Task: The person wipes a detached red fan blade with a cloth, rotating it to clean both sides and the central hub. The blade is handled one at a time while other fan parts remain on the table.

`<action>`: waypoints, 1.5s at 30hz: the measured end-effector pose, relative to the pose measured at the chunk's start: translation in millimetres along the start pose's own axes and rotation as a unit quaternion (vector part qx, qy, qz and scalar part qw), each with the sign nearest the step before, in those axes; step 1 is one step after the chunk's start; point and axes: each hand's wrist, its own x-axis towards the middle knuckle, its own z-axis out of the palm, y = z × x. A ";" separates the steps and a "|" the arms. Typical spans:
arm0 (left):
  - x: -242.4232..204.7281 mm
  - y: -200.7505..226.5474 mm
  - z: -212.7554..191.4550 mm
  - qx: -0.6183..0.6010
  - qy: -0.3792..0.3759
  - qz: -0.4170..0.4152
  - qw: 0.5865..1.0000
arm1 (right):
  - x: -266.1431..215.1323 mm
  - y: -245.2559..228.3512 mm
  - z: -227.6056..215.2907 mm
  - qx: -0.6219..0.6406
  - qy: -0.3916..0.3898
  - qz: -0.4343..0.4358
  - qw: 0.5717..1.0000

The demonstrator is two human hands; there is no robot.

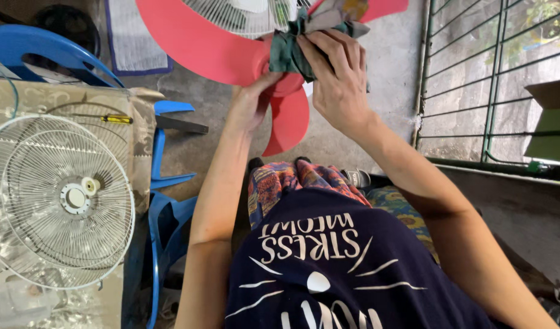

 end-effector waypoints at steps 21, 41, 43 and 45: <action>-5.4 13.8 -8.9 -0.006 0.021 0.052 0.998 | -2.0 9.5 13.2 0.201 -0.047 0.093 0.974; -4.7 27.8 -0.6 0.186 0.018 0.001 0.982 | 40.6 -8.4 -36.1 0.064 -0.043 -0.047 0.996; -0.8 25.9 1.2 0.185 -0.018 0.040 0.982 | 45.3 -8.9 -41.8 0.050 -0.036 -0.076 0.995; 0.4 23.3 3.9 0.173 -0.034 0.060 0.983 | 50.6 -11.2 -46.6 0.041 -0.028 -0.088 0.995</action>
